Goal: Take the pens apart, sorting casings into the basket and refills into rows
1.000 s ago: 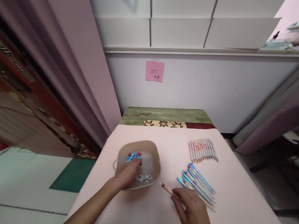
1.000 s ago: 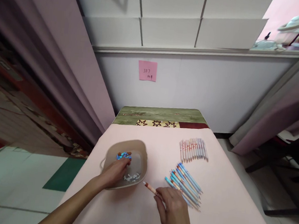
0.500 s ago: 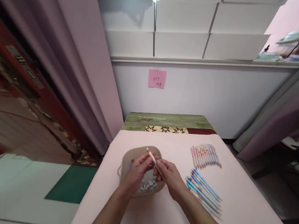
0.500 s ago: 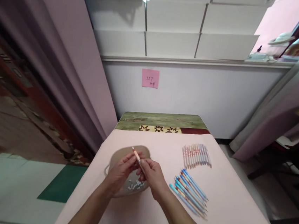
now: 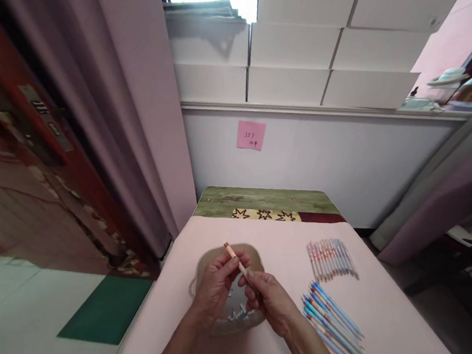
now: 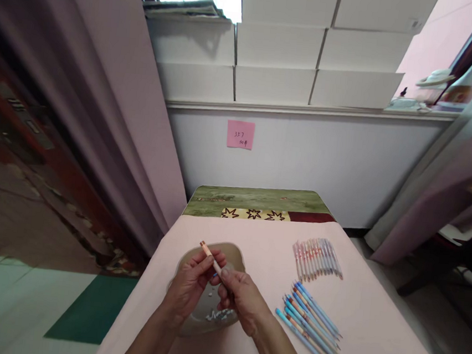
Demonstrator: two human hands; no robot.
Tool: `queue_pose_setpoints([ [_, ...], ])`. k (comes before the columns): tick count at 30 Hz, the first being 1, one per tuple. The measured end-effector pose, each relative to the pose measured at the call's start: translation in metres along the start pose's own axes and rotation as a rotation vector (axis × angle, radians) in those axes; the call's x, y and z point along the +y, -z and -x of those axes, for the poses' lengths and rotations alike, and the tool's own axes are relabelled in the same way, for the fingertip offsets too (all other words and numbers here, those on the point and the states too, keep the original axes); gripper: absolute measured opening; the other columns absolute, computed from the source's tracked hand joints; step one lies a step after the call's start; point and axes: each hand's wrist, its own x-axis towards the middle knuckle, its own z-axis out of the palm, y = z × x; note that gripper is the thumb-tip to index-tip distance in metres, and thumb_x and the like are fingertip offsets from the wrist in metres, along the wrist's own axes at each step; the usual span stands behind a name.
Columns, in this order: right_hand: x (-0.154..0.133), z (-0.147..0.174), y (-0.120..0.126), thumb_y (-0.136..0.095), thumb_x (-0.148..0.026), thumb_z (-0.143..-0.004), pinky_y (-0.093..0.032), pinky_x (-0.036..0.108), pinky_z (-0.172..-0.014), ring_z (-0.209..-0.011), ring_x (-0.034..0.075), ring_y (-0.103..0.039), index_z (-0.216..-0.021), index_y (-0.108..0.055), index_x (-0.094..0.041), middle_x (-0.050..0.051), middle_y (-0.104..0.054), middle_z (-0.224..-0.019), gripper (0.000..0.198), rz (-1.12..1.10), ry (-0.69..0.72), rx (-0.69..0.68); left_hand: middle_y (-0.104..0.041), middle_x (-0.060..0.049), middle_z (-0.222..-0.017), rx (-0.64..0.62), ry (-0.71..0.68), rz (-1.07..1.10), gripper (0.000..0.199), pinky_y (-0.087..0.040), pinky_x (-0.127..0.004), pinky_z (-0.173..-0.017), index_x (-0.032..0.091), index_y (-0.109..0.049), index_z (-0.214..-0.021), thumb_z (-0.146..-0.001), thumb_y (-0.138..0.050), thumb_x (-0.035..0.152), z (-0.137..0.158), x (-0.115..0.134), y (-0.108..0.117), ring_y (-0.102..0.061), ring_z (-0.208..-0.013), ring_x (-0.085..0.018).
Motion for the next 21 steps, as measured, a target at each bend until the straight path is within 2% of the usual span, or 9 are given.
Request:
queue_pose_setpoints([
  [2,0.001,-0.003,-0.001,-0.067,-0.059,-0.07,-0.038,0.022,-0.052,-0.048,0.008,-0.045,-0.078,-0.065,-0.015,-0.003,-0.054,-0.057,0.044,0.183,0.131,0.102,-0.073,-0.008,-0.078,0.077,-0.028,-0.029,0.03,-0.046,-0.023,-0.057,0.012,-0.07,-0.086,-0.062,-0.081,0.026,-0.004,-0.003,0.004,-0.065,-0.067,-0.016],
  [4,0.003,-0.004,-0.001,-0.073,-0.054,-0.065,-0.037,0.022,-0.052,-0.054,0.011,-0.048,-0.078,-0.066,-0.017,-0.002,-0.057,-0.059,0.04,0.404,0.283,0.265,-0.073,-0.006,-0.076,0.149,-0.047,-0.043,0.028,-0.048,-0.023,-0.064,0.013,-0.07,-0.083,-0.061,-0.081,0.026,-0.007,-0.006,0.008,-0.067,-0.072,-0.017],
  [6,0.004,-0.005,0.0,-0.074,-0.054,-0.064,-0.035,0.022,-0.05,-0.052,0.011,-0.047,-0.081,-0.064,-0.019,-0.003,-0.056,-0.057,0.04,0.548,0.334,0.376,-0.073,-0.005,-0.078,0.188,-0.071,-0.022,0.028,-0.048,-0.024,-0.07,0.015,-0.069,-0.084,-0.061,-0.081,0.026,-0.011,-0.007,0.011,-0.067,-0.076,-0.016],
  [9,0.006,-0.006,0.003,-0.05,-0.065,-0.08,-0.026,0.021,-0.04,-0.038,0.009,-0.039,-0.079,-0.062,-0.017,-0.005,-0.047,-0.044,0.05,0.496,0.162,0.275,-0.073,-0.004,-0.084,0.178,-0.092,0.011,0.029,-0.048,-0.024,-0.074,0.016,-0.069,-0.087,-0.062,-0.08,0.026,-0.013,-0.005,0.013,-0.068,-0.082,-0.016],
  [11,0.006,-0.007,0.005,-0.039,-0.068,-0.083,-0.022,0.021,-0.037,-0.034,0.008,-0.032,-0.071,-0.061,-0.016,-0.006,-0.041,-0.04,0.057,0.388,0.072,0.208,-0.073,-0.004,-0.085,0.173,-0.085,0.002,0.029,-0.049,-0.025,-0.075,0.016,-0.068,-0.087,-0.063,-0.079,0.027,-0.013,-0.003,0.013,-0.068,-0.083,-0.016],
  [14,0.005,-0.009,0.006,-0.069,-0.059,-0.066,-0.029,0.019,-0.04,-0.041,0.007,-0.038,-0.074,-0.057,-0.017,-0.007,-0.047,-0.049,0.044,0.289,0.17,0.264,-0.073,-0.004,-0.086,0.194,-0.093,0.011,0.028,-0.05,-0.027,-0.078,0.016,-0.068,-0.086,-0.063,-0.08,0.027,-0.014,-0.003,0.011,-0.068,-0.084,-0.016],
  [16,0.003,-0.009,0.005,-0.078,-0.052,-0.058,-0.034,0.018,-0.041,-0.046,0.008,-0.046,-0.089,-0.055,-0.02,-0.006,-0.055,-0.06,0.05,0.261,0.224,0.277,-0.073,-0.003,-0.086,0.203,-0.097,0.025,0.028,-0.05,-0.026,-0.076,0.017,-0.068,-0.086,-0.062,-0.08,0.026,-0.014,-0.004,0.01,-0.068,-0.084,-0.016],
  [18,0.002,-0.009,0.003,-0.067,-0.059,-0.068,-0.033,0.018,-0.037,-0.043,0.009,-0.047,-0.097,-0.056,-0.02,-0.005,-0.057,-0.06,0.05,0.252,0.174,0.244,-0.073,-0.003,-0.086,0.197,-0.084,0.031,0.028,-0.051,-0.025,-0.073,0.017,-0.068,-0.087,-0.063,-0.08,0.026,-0.014,-0.006,0.008,-0.068,-0.084,-0.016],
  [21,0.004,-0.008,0.003,-0.047,-0.066,-0.08,-0.027,0.019,-0.034,-0.035,0.008,-0.042,-0.081,-0.061,-0.016,-0.004,-0.052,-0.048,0.053,0.267,0.09,0.229,-0.073,-0.005,-0.087,0.177,-0.07,0.035,0.027,-0.052,-0.025,-0.07,0.016,-0.068,-0.087,-0.065,-0.079,0.025,-0.013,-0.008,0.007,-0.068,-0.083,-0.017],
])
